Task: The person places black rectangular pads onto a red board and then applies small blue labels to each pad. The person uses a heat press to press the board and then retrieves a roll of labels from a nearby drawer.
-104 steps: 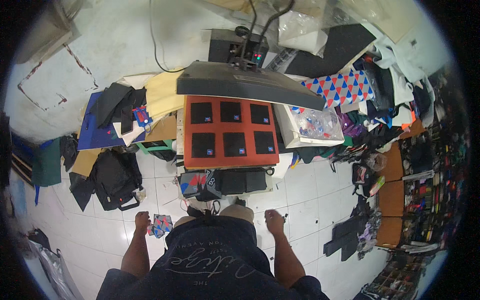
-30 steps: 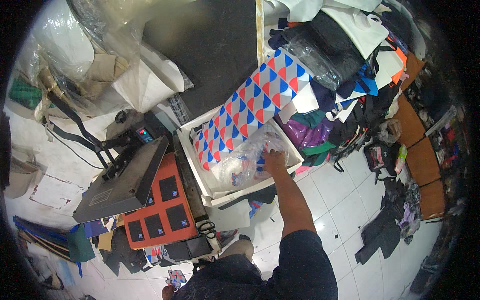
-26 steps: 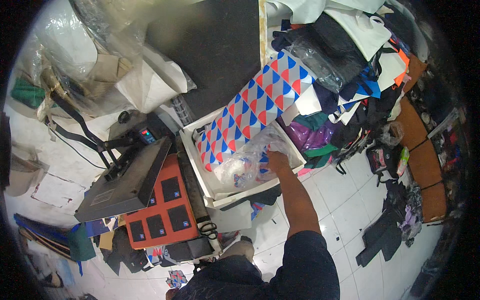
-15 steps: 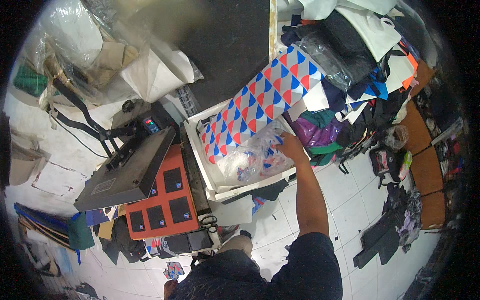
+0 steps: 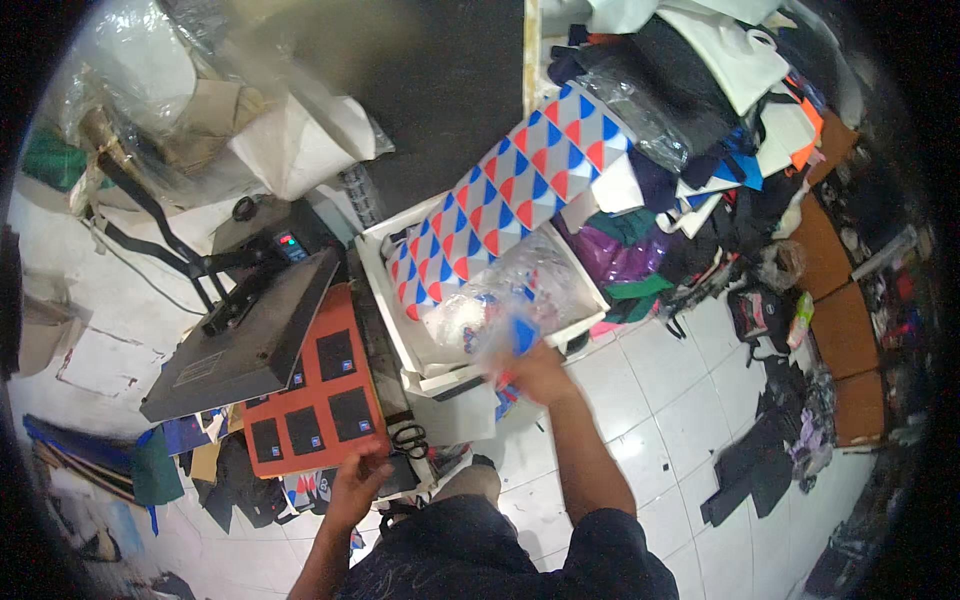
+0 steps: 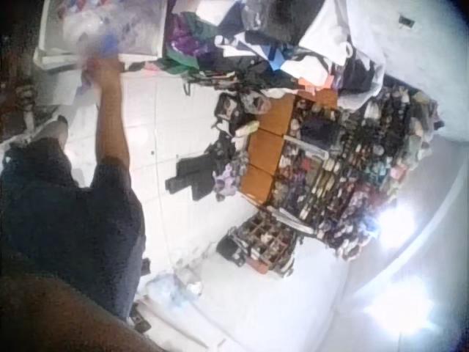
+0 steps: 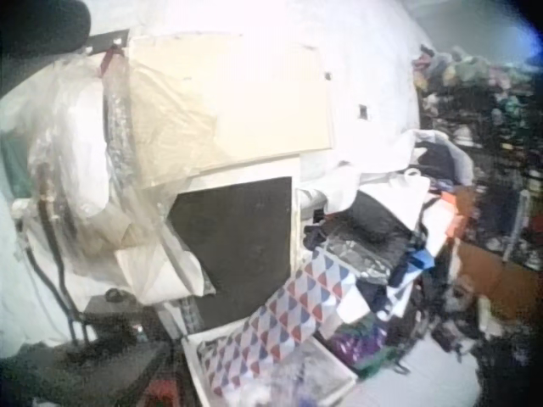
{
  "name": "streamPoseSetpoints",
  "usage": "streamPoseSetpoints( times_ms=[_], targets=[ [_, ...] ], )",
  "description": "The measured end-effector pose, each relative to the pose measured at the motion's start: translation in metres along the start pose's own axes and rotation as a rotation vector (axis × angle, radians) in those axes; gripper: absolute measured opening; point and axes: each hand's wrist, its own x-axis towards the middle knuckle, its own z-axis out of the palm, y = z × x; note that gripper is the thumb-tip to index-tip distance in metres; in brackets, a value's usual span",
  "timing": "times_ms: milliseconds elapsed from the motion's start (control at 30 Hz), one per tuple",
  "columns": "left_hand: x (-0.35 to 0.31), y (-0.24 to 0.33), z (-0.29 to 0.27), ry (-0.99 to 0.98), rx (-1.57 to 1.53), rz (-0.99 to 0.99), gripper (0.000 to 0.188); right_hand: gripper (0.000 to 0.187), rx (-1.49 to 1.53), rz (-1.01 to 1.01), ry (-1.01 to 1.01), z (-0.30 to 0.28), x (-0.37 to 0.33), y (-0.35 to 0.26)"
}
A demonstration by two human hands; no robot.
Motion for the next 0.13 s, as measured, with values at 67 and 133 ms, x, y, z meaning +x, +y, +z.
streamPoseSetpoints(
  times_ms=[67, 133],
  targets=[
    [0.021, 0.035, 0.017, -0.147, 0.033, 0.174, 0.071, 0.044, -0.252, 0.164, -0.162, 0.036, -0.021, 0.013],
    [0.035, 0.045, 0.023, -0.280, -0.010, 0.281, 0.081, 0.051, -0.226, 0.063, -0.185, 0.054, -0.037, 0.015]
  ],
)
